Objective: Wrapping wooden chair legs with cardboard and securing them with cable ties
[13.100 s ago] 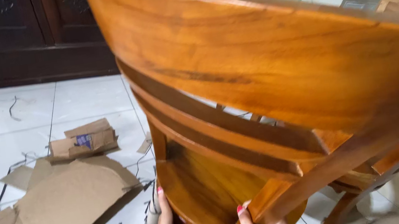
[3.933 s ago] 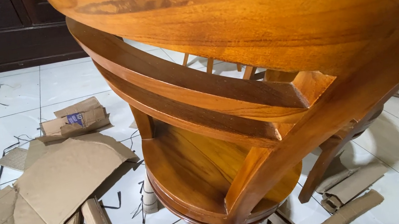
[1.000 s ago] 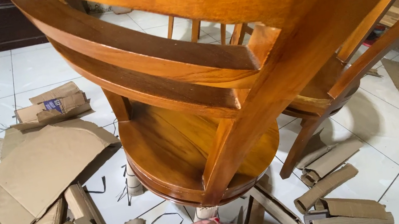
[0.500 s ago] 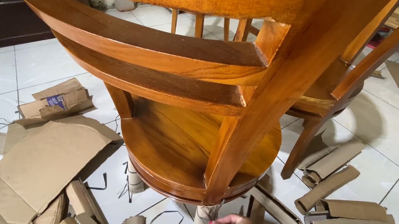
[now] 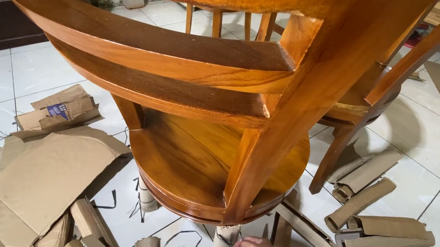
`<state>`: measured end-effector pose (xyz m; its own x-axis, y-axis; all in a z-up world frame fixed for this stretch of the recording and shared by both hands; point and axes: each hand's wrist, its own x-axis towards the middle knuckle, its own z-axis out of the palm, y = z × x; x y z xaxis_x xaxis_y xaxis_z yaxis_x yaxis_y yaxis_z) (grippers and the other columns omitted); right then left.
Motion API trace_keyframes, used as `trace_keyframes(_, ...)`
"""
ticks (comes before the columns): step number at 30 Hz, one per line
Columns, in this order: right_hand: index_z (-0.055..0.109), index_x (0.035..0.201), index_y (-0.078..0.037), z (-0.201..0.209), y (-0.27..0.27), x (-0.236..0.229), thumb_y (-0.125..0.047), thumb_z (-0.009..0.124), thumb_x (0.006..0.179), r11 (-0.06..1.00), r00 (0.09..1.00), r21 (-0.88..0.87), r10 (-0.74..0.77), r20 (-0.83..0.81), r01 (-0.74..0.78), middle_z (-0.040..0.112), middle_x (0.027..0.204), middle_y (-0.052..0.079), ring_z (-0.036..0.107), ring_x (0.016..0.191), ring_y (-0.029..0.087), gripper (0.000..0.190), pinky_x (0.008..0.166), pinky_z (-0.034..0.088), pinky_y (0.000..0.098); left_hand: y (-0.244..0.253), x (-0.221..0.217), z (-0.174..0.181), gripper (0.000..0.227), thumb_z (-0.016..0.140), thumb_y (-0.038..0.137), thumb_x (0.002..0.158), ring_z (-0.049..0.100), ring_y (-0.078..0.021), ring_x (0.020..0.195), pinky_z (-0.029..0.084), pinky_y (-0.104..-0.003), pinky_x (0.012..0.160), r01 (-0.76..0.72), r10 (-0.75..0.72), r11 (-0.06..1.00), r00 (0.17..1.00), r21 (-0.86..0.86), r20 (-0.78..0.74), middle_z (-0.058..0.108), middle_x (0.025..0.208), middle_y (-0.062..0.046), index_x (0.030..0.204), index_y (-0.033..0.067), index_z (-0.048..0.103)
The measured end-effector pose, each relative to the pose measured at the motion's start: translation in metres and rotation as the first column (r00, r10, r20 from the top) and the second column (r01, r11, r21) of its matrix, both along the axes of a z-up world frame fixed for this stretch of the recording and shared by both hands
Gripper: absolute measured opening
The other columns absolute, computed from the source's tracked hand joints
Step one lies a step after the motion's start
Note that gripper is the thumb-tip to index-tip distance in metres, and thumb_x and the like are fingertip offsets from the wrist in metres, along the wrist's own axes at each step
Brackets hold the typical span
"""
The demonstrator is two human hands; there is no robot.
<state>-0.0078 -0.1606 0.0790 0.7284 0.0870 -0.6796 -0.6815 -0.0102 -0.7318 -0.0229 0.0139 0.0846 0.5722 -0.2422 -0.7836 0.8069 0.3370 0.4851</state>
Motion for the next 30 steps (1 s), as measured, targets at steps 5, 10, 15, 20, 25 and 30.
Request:
trace_keyframes(5, 0.064, 0.087, 0.007, -0.037, -0.018, -0.010, -0.013, 0.055, 0.106, 0.975, 0.978, 0.162, 0.124, 0.167, -0.151, 0.061, 0.071, 0.015, 0.039, 0.037, 0.013, 0.029, 0.037, 0.033, 0.0283, 0.009, 0.011, 0.002, 0.019, 0.076, 0.000, 0.092, 0.057, -0.0092, 0.046, 0.043, -0.016, 0.044, 0.216, -0.230, 0.959, 0.972, 0.184, 0.057, 0.068, 0.060, -0.007, 0.073, -0.0003, 0.076)
trace_keyframes(10, 0.061, 0.084, -0.005, -0.033, -0.030, -0.007, -0.028, 0.051, 0.109, 0.901, 0.831, 0.020, 0.391, 0.397, -0.434, 0.057, 0.060, 0.005, 0.053, 0.049, 0.015, 0.035, 0.051, 0.047, 0.0304, 0.022, 0.012, -0.024, 0.027, 0.055, 0.012, 0.088, 0.051, -0.0118, 0.053, 0.040, -0.022, 0.054, 0.243, -0.385, 0.827, 0.902, 0.507, 0.197, 0.062, 0.061, 0.000, 0.067, 0.0105, 0.073)
trace_keyframes(15, 0.056, 0.069, -0.007, 0.045, -0.002, -0.024, -0.012, 0.069, 0.094, 0.679, 0.347, -0.682, 0.731, 0.588, -0.273, 0.059, 0.066, 0.002, 0.048, 0.054, 0.014, 0.029, 0.049, 0.037, 0.0320, 0.020, 0.007, -0.003, 0.028, 0.045, 0.012, 0.101, 0.045, -0.0084, 0.059, 0.030, -0.021, 0.052, -0.219, 0.220, 0.970, 0.975, 0.101, -0.002, 0.057, 0.067, 0.000, 0.085, 0.0104, 0.069)
trace_keyframes(20, 0.061, 0.077, -0.009, 0.042, 0.005, -0.025, -0.011, 0.069, 0.093, 0.614, 0.005, -0.784, 0.787, 0.616, -0.089, 0.055, 0.077, 0.003, 0.056, 0.056, 0.017, 0.018, 0.053, 0.050, 0.0329, 0.015, 0.010, -0.031, 0.034, 0.043, 0.022, 0.107, 0.034, -0.0092, 0.050, 0.028, -0.022, 0.044, -0.416, 0.417, 0.906, 0.909, -0.078, 0.000, 0.048, 0.063, 0.000, 0.079, 0.0098, 0.059)
trace_keyframes(25, 0.062, 0.075, -0.005, 0.052, 0.022, -0.039, -0.007, 0.074, 0.089, 0.632, -0.149, -0.771, 0.758, 0.635, -0.072, 0.061, 0.108, 0.008, 0.062, 0.071, 0.016, 0.019, 0.060, 0.053, 0.0315, 0.014, 0.025, -0.065, 0.035, 0.043, 0.020, 0.108, 0.029, -0.0079, 0.043, 0.024, -0.022, 0.037, -0.516, 0.518, 0.850, 0.855, -0.110, -0.004, 0.045, 0.057, 0.001, 0.078, 0.0098, 0.058)
trace_keyframes(30, 0.067, 0.086, -0.005, 0.056, 0.014, -0.035, 0.001, 0.062, 0.087, 0.697, 0.114, -0.648, 0.703, 0.702, -0.306, 0.075, 0.099, 0.008, 0.067, 0.069, 0.018, 0.009, 0.060, 0.052, 0.0275, 0.013, 0.037, -0.066, 0.035, 0.042, 0.026, 0.110, 0.032, -0.0070, 0.045, 0.026, -0.020, 0.039, -0.566, 0.574, 0.809, 0.819, -0.158, 0.008, 0.048, 0.060, 0.001, 0.081, 0.0118, 0.057)
